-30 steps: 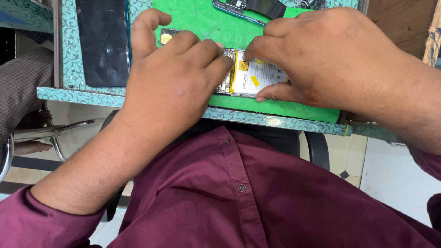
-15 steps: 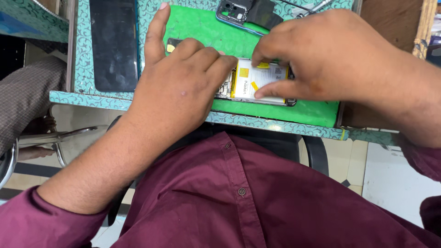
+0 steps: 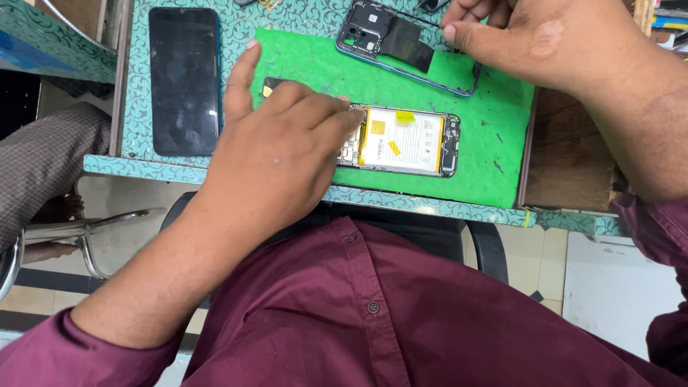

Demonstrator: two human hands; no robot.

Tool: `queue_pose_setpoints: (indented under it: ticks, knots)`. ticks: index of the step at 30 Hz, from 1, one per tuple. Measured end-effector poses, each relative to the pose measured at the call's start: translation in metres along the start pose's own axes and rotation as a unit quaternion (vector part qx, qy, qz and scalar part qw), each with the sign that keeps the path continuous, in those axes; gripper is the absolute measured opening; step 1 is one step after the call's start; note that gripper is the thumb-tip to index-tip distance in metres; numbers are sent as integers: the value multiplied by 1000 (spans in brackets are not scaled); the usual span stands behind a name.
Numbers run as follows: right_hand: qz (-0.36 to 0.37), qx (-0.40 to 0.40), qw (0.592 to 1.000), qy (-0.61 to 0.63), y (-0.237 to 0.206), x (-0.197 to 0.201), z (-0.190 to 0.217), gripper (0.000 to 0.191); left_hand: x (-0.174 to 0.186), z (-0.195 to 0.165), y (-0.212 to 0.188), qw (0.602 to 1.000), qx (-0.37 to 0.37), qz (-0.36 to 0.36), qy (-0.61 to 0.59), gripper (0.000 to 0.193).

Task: The person repairs a disassembled smartphone at a workbench. They handle the open phone chassis, detach and remove the battery, manipulate small internal components and connectors, apply adhesive from a tube to the frame, and press the parts together to reassemble the phone.

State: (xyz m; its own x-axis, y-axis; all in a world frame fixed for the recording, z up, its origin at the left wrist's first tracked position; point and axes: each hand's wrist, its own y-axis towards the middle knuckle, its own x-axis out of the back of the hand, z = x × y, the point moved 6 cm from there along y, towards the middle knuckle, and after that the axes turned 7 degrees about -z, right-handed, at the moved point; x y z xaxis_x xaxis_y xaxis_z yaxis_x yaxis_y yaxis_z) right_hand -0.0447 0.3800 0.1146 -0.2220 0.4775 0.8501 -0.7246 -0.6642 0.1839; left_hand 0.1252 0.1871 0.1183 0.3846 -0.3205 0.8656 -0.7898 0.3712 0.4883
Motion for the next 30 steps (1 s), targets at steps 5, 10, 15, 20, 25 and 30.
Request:
queue_pose_setpoints:
  ticks: [5,10,15,20,25,30]
  knots:
    - [3,-38,999,-39,-1,3,-4,27,39,-8,0,952,40,52,-300,18]
    - [-2,7,998,-55,1,-1,7,33,76,-31,-21,650,46,275,-706,21]
    - [22,-47,996,-72,-2,-4,6,33,79,-46,-37,706,2,226,-672,35]
    - [17,-39,999,-9,-2,-5,8,28,86,-50,-35,731,4,262,-630,38]
    - [37,-65,997,32,-1,-8,5,24,77,-50,-37,664,-69,348,-658,48]
    - [24,-37,996,74,-2,-3,8,20,63,-45,-46,614,-60,348,-706,48]
